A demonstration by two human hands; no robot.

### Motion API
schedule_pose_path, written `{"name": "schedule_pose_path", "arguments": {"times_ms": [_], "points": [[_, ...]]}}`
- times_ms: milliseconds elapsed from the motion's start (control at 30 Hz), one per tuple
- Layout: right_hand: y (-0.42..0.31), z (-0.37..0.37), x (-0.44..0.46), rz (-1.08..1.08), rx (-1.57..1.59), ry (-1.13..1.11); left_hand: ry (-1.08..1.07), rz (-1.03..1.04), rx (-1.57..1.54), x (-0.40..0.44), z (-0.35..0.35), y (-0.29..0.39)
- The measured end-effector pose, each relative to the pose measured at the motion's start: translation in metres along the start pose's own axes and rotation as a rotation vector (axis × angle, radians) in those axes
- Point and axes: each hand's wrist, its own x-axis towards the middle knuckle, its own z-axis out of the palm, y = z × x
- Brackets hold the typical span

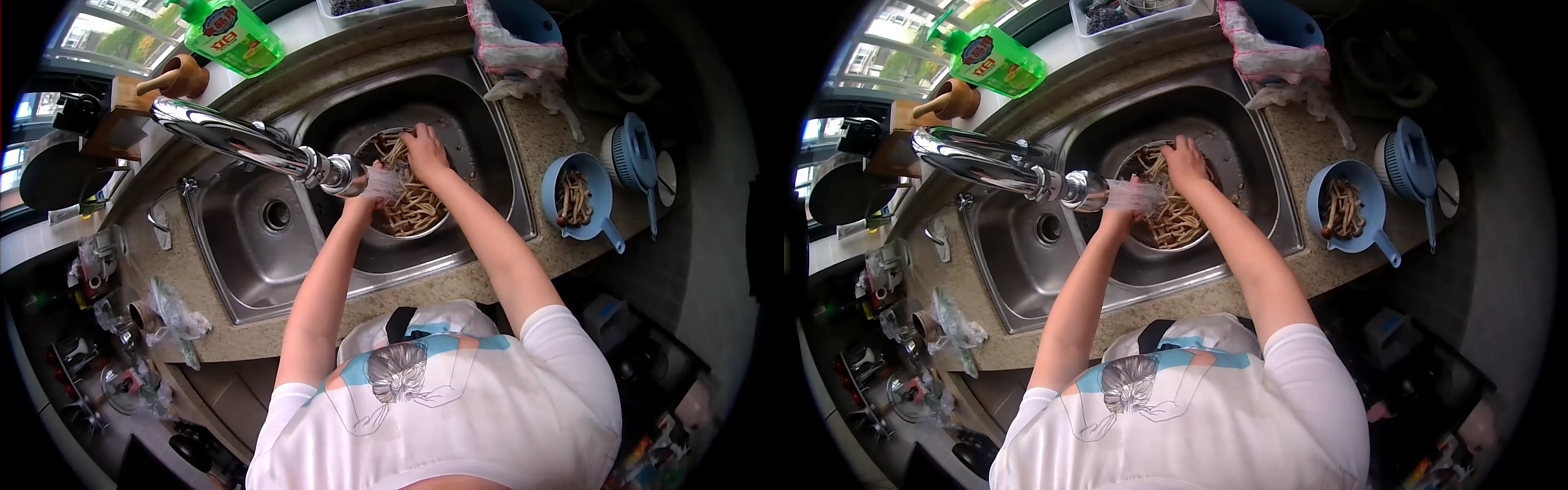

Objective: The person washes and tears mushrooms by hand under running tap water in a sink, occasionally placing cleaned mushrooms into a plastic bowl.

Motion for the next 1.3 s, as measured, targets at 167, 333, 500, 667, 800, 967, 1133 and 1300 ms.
{"name": "schedule_pose_path", "arguments": {"times_ms": [167, 333, 500, 667, 800, 967, 1133, 1300], "points": [[-0.006, 0.018, 0.005, -0.121, -0.158, -0.066, 0.166, -0.077, 0.053, -0.024, 0.003, 0.014], [-0.013, -0.003, -0.017, -0.399, -0.136, -0.061, 0.26, 0.101, 0.158, -0.026, -0.013, 0.011], [-0.023, -0.016, -0.027, -0.274, 0.224, -0.396, 0.196, 0.475, 0.355, -0.001, -0.018, -0.007], [-0.032, -0.025, -0.03, -0.217, 0.473, -0.38, -0.059, 0.261, 0.49, -0.013, -0.009, 0.011], [-0.034, -0.029, -0.036, 0.061, 0.839, -0.476, -0.077, 0.231, 0.523, -0.043, 0.002, 0.034], [-0.033, -0.023, -0.044, 0.235, 1.189, -0.539, -0.171, 0.039, 0.382, -0.037, -0.02, 0.017], [-0.044, -0.04, -0.049, 0.321, 1.203, -0.507, -0.127, -0.022, 0.238, -0.057, -0.007, 0.029], [-0.04, -0.035, -0.057, 0.375, 1.204, -0.474, -0.053, -0.059, 0.118, -0.046, -0.014, 0.012]]}}
